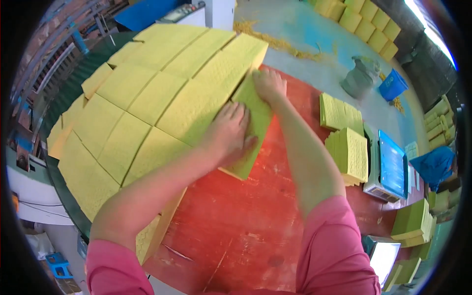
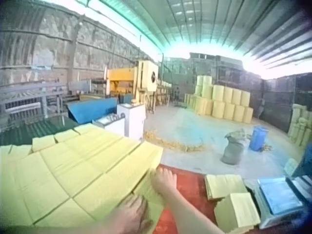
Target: The person is weighing and stacking sheets of yellow patterned paper at a workstation, and moving stacks to a conveyor belt.
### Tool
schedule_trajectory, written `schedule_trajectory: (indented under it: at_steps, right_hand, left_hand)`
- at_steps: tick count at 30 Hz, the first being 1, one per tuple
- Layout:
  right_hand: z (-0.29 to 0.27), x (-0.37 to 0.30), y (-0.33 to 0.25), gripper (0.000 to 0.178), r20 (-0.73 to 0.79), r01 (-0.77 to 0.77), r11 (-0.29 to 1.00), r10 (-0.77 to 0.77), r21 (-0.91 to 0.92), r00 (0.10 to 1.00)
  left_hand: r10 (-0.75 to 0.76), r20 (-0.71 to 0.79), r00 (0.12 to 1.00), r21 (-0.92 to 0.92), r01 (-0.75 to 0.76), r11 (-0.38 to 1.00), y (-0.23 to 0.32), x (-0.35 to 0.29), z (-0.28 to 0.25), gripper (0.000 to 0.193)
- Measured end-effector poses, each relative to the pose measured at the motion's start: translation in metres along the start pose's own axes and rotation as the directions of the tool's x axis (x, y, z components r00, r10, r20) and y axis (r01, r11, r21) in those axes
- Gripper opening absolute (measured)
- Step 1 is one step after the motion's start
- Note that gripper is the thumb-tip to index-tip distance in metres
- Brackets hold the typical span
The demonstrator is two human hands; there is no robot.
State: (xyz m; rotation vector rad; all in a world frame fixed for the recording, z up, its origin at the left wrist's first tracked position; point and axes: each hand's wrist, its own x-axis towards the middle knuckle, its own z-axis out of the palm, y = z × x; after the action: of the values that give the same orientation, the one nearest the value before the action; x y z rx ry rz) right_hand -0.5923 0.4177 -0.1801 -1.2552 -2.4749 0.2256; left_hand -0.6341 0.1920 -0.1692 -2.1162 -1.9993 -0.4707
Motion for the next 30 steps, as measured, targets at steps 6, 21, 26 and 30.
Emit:
schedule_trajectory:
  at_steps: [6,21,26,30]
  right_hand:
    - [-0.03,-0.094,0.028,0.049,-0.033,-0.088,0.996,0.087,-0.013,0.996]
    - [-0.165,-0.492,0.065,0.039,-0.047,0.016,0.999,-0.015,0.038,0.999]
    - [-0.149,-0.521,0.108,0.055,-0.076,0.071,0.997,-0.07,0.016,0.995]
    - [-0.225,-0.555,0.092,0.05,-0.455,0.361,0.879,-0.196,0.312,0.869]
  left_hand:
    - [0.064,0.029,0.998,-0.097,-0.061,0.993,0.058,-0.05,-0.013,0.076]
    - [0.083,0.105,0.991,-0.299,-0.048,0.953,0.367,-0.305,-0.118,0.072]
    - [0.003,0.121,0.993,-0.313,0.035,0.949,0.411,-0.321,-0.1,0.073]
    - [-0.018,0.133,0.991,-0.227,0.048,0.973,0.407,-0.309,-0.124,0.075]
